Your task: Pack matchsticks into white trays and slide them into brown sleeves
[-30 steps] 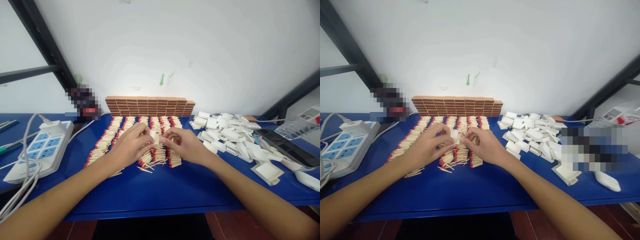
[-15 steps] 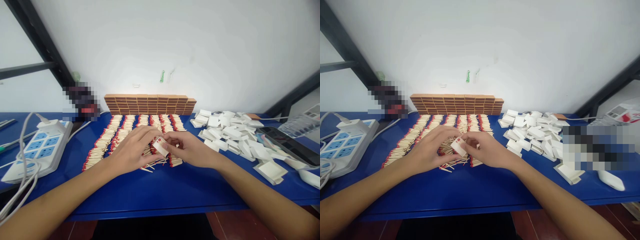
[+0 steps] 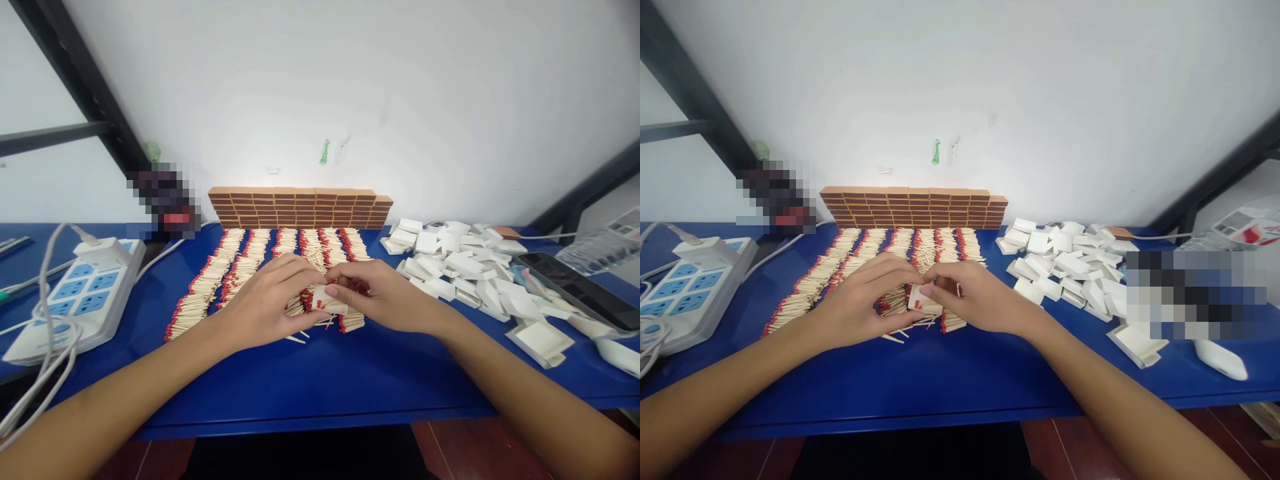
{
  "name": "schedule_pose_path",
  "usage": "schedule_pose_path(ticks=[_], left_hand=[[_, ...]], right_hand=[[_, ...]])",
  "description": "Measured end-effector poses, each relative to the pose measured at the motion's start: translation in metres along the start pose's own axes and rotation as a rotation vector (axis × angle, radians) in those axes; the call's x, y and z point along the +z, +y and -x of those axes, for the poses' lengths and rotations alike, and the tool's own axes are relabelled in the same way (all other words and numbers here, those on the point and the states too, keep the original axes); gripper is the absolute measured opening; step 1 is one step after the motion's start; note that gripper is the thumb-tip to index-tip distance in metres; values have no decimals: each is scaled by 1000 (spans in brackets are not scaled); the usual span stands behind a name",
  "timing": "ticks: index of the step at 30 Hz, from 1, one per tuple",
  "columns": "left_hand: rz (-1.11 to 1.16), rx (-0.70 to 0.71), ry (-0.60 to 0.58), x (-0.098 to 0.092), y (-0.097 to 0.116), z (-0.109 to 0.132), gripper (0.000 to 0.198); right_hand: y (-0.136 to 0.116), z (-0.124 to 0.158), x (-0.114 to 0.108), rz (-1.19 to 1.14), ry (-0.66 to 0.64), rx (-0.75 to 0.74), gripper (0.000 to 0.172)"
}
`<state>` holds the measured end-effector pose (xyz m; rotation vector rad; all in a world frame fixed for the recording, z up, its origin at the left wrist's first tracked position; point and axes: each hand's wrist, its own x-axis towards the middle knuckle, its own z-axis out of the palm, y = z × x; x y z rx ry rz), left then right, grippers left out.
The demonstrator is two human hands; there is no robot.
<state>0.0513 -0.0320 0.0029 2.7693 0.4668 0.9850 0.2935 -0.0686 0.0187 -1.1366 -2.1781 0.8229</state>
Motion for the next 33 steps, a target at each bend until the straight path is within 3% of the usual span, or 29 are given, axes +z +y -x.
schedule_pose_path(ticks=[8,13,23,28,33], left_hand=[[-68,-49,10,-3,1,-1,26],[-113,-57,60,-4,4,-3,20],[-161,1,75,-1,3,0,26],[-187,-23,110,-2,1,0,24],[-180,58,136,-1,1,0,20]], right_hand=[[3,1,5,13,92,-43,19],[-2,3,1,32,61,-105,14],[1,2,4,-52,153,-63,8],[1,2,3,38,193,-206,9],[-4,3,1,158,129,-269,4]])
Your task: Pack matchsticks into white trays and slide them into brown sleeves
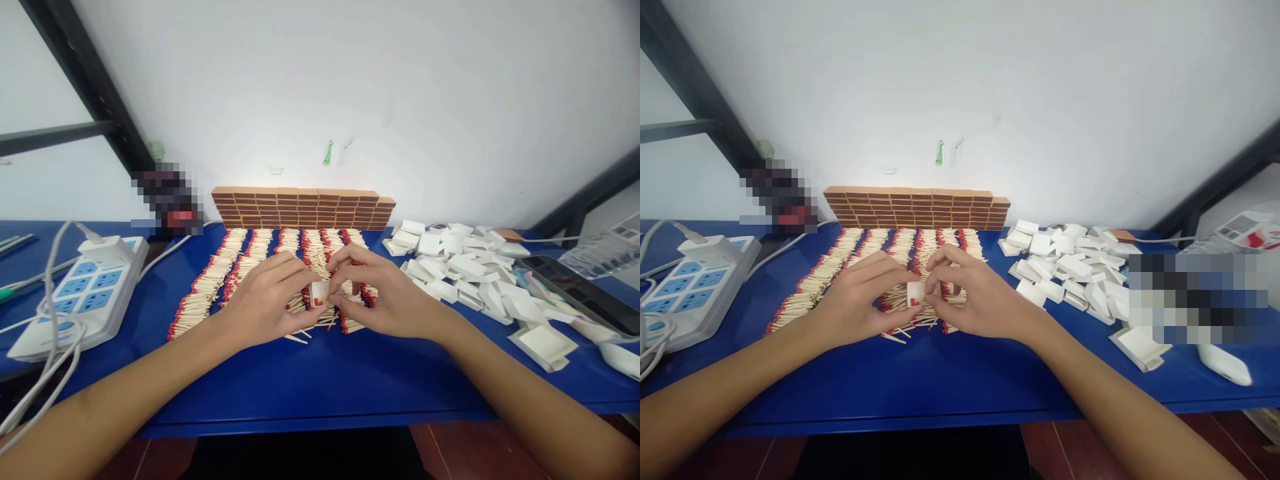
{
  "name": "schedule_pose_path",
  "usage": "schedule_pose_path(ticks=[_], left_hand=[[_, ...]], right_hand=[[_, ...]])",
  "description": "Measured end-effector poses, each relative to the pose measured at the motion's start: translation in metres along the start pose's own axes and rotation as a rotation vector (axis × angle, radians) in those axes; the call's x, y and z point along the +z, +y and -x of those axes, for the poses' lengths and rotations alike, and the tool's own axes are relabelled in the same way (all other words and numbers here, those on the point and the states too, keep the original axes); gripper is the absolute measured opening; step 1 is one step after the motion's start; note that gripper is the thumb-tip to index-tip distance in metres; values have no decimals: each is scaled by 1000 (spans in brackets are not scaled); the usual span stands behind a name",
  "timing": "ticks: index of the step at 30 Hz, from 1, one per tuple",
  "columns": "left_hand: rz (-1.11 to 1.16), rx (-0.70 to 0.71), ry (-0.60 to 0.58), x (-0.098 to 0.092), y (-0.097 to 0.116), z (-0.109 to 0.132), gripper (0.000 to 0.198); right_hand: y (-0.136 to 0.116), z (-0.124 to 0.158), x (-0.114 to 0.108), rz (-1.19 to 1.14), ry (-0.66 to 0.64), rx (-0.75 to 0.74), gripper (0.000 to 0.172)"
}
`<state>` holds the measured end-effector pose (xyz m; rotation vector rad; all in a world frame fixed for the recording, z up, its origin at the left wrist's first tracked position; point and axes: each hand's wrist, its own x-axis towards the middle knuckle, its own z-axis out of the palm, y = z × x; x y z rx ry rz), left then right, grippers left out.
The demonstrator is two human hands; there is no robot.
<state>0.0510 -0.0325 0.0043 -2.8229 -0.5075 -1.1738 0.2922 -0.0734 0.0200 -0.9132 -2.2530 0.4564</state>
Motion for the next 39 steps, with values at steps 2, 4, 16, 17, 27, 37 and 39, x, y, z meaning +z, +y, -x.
schedule_pose_path(ticks=[2,4,16,17,27,37,39], left_hand=[[-1,24,12,1,0,0,20],[-1,24,7,2,0,0,20],[97,54,-23,3,-3,1,27],[100,51,-24,3,-3,1,27],[31,-67,31,0,-18,4,38],[-61,-154,122,-1,-22,3,35],[-62,-139,119,-1,-21,3,35]], right_hand=[[1,0,0,14,-4,3,4],[4,0,0,30,1,-6,3],[11,1,5,106,-9,-81,8],[10,1,4,101,-11,-84,7],[8,1,-4,87,53,-11,8],[4,3,6,77,-430,176,4],[5,3,9,64,-448,173,8]])
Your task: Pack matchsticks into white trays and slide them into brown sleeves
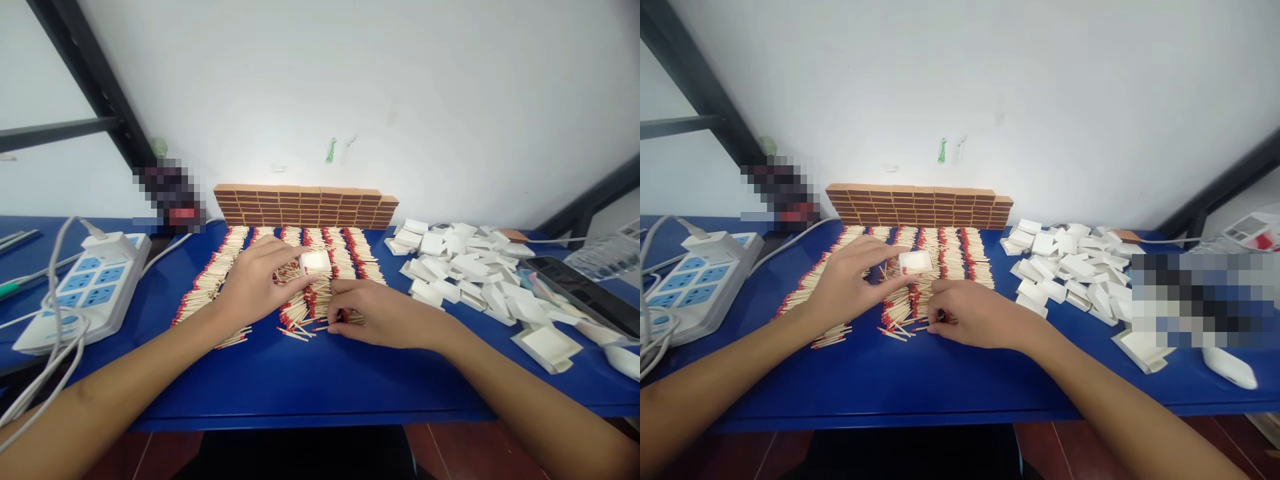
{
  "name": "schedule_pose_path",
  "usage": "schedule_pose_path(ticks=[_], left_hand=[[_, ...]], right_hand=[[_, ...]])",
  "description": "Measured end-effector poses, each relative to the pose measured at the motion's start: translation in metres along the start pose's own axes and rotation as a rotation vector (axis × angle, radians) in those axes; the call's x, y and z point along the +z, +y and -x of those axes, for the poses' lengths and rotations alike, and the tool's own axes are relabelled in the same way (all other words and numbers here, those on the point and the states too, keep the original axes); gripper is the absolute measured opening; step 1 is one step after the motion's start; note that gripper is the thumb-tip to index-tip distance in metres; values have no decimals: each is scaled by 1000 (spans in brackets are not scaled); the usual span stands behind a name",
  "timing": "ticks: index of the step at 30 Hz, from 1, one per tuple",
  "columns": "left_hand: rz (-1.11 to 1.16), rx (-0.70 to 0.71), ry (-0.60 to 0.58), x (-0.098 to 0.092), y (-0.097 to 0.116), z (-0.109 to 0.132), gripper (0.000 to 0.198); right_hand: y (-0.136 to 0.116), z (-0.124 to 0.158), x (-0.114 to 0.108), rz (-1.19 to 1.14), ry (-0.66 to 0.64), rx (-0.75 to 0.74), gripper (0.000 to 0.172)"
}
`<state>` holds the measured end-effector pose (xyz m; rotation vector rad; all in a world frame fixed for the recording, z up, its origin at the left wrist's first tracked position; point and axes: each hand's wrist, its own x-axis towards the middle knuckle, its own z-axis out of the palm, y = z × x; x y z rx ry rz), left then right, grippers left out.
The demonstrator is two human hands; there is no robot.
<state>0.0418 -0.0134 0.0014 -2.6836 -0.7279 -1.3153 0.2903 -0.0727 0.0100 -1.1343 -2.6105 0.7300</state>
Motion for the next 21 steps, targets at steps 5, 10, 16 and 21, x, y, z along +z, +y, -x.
schedule_pose_path(ticks=[5,10,16,21], left_hand=[[8,18,-10,0,0,0,34],[9,25,-19,0,0,0,34],[1,34,-23,0,-1,-1,34],[2,38,-31,0,0,-1,34]], right_hand=[[1,0,0,-41,34,-27,9],[3,3,-9,-61,54,-42,5],[3,3,-8,-17,-9,-9,9],[2,1,-3,-23,7,-34,14]])
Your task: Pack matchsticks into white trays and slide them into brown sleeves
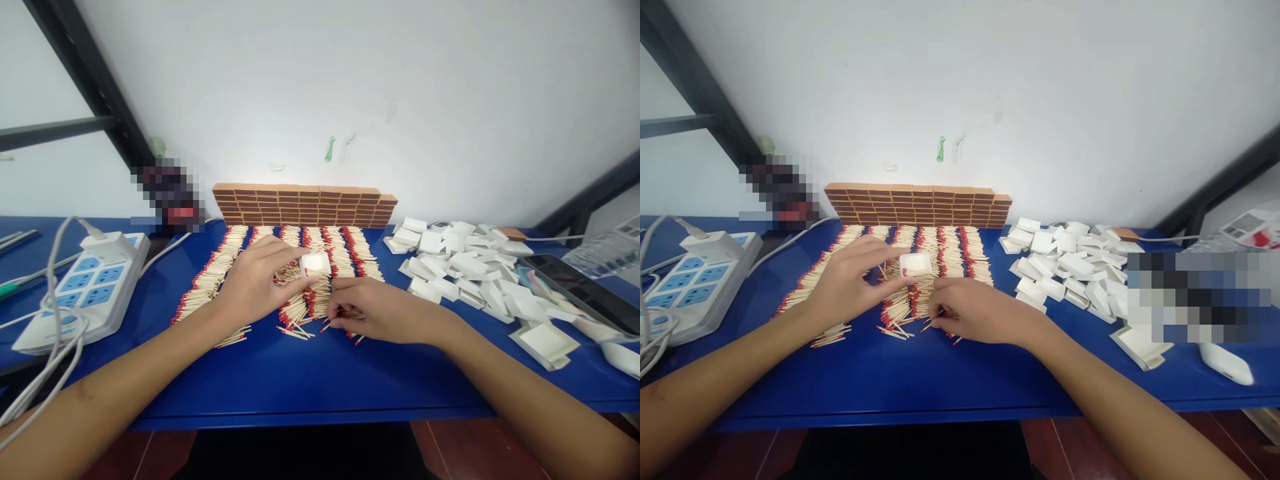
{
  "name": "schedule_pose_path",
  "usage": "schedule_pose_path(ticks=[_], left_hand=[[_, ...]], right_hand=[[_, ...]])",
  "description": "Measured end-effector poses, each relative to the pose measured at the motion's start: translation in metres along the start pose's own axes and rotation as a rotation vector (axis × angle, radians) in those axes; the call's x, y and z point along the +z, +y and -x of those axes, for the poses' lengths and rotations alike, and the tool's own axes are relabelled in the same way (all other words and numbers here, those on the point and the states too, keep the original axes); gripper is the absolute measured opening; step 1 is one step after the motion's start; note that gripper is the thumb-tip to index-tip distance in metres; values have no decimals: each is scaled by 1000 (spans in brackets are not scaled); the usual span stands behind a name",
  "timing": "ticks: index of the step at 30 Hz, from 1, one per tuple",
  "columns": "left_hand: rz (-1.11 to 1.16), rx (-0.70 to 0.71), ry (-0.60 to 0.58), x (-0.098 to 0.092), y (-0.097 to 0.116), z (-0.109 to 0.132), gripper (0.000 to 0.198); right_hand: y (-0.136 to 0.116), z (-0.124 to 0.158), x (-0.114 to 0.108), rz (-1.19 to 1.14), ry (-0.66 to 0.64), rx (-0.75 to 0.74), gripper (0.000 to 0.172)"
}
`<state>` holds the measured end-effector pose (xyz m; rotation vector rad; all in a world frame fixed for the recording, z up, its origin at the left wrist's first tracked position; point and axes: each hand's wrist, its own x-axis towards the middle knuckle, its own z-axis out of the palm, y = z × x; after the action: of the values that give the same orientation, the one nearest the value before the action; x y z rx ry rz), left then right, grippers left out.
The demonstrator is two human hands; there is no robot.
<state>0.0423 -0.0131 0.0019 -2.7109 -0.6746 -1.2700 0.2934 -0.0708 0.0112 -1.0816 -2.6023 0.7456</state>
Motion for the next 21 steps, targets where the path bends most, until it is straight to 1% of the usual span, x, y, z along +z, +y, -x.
schedule_pose_path(ticks=[7,11,13,18,21], left_hand=[[8,-5,-2,0,0,0,34],[8,-5,-7,-1,-1,0,33],[11,-3,-12,-1,-1,1,33],[7,5,-16,0,0,1,35],[7,2,-18,0,-1,0,34]], right_hand=[[-1,1,-1,28,-26,11,14],[-1,2,-3,62,2,45,11],[0,2,-3,65,19,41,12],[0,1,-1,55,-5,20,15],[1,1,0,54,5,17,14]])
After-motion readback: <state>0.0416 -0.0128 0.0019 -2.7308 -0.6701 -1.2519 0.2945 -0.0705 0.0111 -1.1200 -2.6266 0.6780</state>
